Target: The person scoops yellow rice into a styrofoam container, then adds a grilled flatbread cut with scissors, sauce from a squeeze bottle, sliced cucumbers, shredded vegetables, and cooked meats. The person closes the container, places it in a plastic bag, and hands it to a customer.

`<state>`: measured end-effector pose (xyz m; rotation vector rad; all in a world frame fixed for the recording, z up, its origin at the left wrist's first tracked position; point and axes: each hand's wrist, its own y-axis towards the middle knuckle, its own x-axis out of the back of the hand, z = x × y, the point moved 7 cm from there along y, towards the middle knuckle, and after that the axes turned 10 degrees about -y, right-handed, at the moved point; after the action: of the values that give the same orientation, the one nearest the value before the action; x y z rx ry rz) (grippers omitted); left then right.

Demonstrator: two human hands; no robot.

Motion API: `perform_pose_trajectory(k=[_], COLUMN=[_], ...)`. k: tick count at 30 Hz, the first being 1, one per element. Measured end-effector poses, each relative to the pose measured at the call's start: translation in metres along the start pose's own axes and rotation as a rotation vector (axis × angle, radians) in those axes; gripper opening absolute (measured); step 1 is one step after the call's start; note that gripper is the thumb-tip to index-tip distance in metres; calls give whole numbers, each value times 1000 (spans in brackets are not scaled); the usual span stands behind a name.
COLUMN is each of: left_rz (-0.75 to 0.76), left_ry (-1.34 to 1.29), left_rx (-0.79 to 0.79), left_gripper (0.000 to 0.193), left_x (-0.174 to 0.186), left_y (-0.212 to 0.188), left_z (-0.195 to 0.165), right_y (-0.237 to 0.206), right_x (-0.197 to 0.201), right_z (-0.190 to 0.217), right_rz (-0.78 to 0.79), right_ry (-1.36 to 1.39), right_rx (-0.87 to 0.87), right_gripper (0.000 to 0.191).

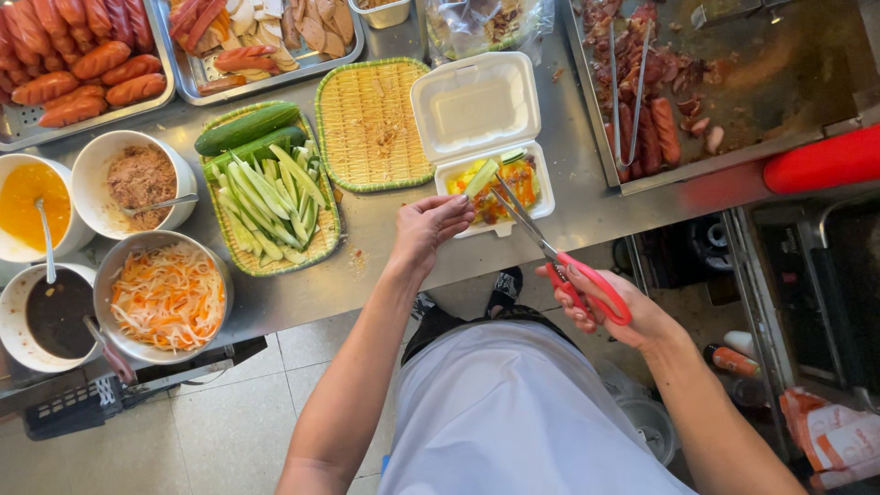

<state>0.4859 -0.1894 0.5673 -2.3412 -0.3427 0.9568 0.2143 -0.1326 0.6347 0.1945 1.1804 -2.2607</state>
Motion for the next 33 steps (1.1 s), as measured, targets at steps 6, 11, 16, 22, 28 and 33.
perform_pose_trajectory(k=[6, 11, 16, 22, 28, 33], left_rz=[-91, -79, 16, -254, -342, -492], left_ry=[69, -36, 91, 784, 950, 831], left_rx=[-14, -56, -22, -227, -642, -643], left_gripper=[25, 24, 25, 36, 32, 35], left_x=[-12, -12, -23, -23, -32, 5], left_y=[-2, 2, -2, -9, -31, -30], left_z=[9, -4, 5, -16, -40, -34], right_y=[1, -8, 5, 8, -9, -3], right_x=[-2, -1, 0, 6, 33, 56], right_z=[2, 2, 3, 3, 26, 57], right_rz=[-23, 7, 2, -154, -279, -1007], right_ry=[-23, -16, -28, -137, -134, -1113], right_rx=[-17, -1, -17, -87, 151, 231], right_gripper=[57, 57, 51, 41, 47, 66])
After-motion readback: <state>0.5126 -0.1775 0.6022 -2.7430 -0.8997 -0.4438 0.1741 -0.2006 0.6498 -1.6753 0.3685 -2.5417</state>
